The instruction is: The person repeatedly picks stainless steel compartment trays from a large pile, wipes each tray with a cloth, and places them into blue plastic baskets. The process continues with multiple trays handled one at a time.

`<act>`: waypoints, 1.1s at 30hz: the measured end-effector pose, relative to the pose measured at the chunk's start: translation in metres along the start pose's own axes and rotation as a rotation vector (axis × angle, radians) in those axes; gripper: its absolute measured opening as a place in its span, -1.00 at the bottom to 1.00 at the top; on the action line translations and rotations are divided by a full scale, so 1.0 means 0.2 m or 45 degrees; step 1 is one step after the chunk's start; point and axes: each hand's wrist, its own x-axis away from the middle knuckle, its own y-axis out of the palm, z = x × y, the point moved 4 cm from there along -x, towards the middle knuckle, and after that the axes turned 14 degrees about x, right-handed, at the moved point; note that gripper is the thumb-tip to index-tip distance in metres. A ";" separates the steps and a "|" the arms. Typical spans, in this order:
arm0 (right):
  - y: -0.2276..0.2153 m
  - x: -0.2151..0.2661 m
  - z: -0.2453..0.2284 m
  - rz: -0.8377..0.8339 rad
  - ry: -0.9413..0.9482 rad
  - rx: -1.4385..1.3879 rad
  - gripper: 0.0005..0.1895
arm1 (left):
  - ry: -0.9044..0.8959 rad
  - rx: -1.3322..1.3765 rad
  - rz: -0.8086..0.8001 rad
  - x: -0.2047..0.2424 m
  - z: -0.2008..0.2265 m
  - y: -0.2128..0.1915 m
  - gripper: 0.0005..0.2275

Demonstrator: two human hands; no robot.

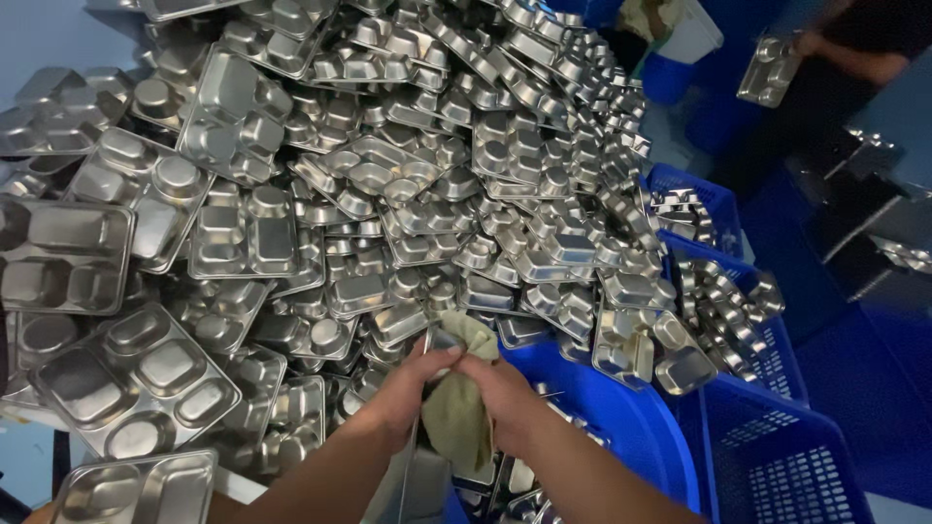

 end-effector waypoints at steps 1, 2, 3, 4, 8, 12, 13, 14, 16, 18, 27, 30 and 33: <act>0.00 0.00 0.00 -0.009 -0.007 0.001 -0.61 | -0.008 0.009 0.013 0.00 0.00 -0.01 -0.41; 0.01 0.01 0.00 -0.019 -0.011 0.001 -0.61 | -0.017 0.019 0.029 0.01 0.00 -0.01 -0.41; 0.01 0.01 0.00 -0.030 -0.014 0.002 -0.61 | -0.027 0.029 0.045 0.02 0.00 -0.02 -0.41; 0.02 0.01 0.00 -0.044 -0.019 -0.018 -0.62 | -0.001 0.012 0.017 0.02 0.01 -0.02 -0.40; 0.05 -0.01 0.02 -0.067 0.006 -0.102 -0.63 | 0.031 -0.020 -0.026 0.04 0.03 -0.03 -0.38; 0.08 0.00 -0.01 -0.088 -0.163 -0.086 -0.58 | -0.009 -0.020 0.008 0.05 0.04 -0.04 -0.41; 0.08 0.02 -0.03 0.007 -0.281 0.018 -0.55 | -0.074 0.011 0.015 0.05 0.03 -0.03 -0.43; 0.08 0.05 -0.06 0.103 -0.393 0.126 -0.49 | -0.140 0.048 0.021 0.05 0.02 -0.03 -0.44; 0.12 0.12 -0.09 0.273 -0.585 0.406 -0.39 | -0.254 0.177 -0.020 0.06 0.00 0.00 -0.46; 0.16 0.17 -0.10 0.426 -0.737 0.746 -0.31 | -0.349 0.361 -0.115 0.09 -0.02 0.04 -0.47; 0.18 0.12 0.10 0.335 -0.659 0.667 -0.21 | -0.396 0.261 0.141 0.11 -0.14 -0.11 -0.57; 0.26 0.14 0.17 0.349 -0.882 0.615 -0.22 | -0.445 0.239 0.133 0.15 -0.21 -0.22 -0.57; 0.34 0.17 0.36 0.291 -0.436 0.511 -0.17 | -0.477 0.178 0.221 0.27 -0.29 -0.33 -0.56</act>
